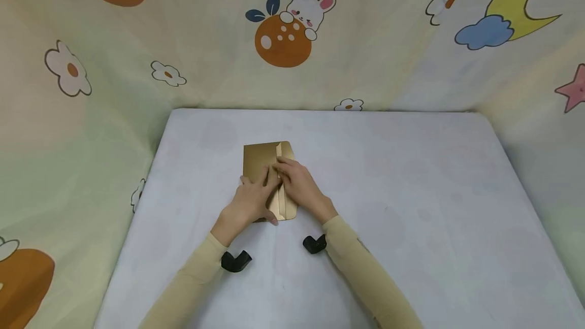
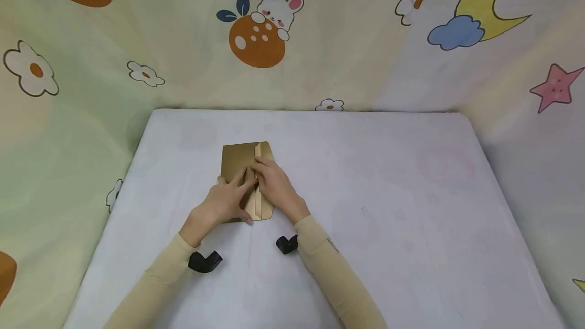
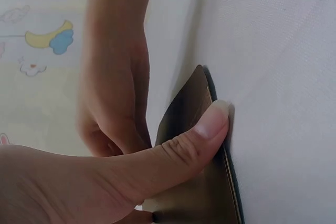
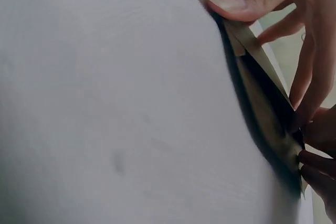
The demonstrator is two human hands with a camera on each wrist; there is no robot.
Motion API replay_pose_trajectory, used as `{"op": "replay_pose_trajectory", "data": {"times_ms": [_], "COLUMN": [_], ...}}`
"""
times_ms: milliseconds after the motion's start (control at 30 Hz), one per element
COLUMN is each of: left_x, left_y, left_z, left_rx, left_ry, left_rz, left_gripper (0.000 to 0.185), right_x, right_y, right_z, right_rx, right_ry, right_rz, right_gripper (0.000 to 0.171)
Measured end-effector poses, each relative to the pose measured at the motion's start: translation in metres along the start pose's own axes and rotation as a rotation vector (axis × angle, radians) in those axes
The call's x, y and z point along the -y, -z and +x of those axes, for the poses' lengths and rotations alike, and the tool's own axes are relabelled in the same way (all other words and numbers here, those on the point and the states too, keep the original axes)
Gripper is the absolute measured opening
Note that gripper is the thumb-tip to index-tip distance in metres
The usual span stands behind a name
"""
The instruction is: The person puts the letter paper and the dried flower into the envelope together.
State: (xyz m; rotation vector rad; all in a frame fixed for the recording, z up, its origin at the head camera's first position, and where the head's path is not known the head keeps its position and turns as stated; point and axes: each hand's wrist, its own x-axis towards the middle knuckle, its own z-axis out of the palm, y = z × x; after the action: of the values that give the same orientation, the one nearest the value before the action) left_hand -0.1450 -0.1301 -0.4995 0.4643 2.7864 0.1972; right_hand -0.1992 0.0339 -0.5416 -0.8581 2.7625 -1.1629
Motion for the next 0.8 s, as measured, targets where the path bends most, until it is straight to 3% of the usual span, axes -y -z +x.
{"op": "replay_pose_trajectory", "data": {"times_ms": [233,367,500,700,800], "left_x": [0.006,0.010,0.014,0.015,0.015], "left_y": [-0.005,-0.010,-0.014,-0.017,-0.014], "left_z": [-0.014,-0.023,-0.024,-0.024,-0.024], "left_rx": [0.023,-0.009,-0.034,-0.051,-0.071], "left_ry": [0.042,0.078,0.068,0.085,0.073], "left_rz": [-0.030,-0.054,-0.066,-0.078,-0.081], "left_gripper": [0.110,0.110,0.105,0.100,0.101], "right_x": [0.010,0.015,0.017,0.015,0.015], "right_y": [-0.014,-0.022,-0.025,-0.017,-0.006], "right_z": [0.002,0.000,-0.001,0.001,0.000], "right_rx": [0.065,0.066,0.062,0.149,0.131], "right_ry": [0.003,0.050,0.044,0.025,-0.015], "right_rz": [-0.080,-0.112,-0.134,-0.039,0.043], "right_gripper": [0.028,0.028,0.028,0.032,0.031]}}
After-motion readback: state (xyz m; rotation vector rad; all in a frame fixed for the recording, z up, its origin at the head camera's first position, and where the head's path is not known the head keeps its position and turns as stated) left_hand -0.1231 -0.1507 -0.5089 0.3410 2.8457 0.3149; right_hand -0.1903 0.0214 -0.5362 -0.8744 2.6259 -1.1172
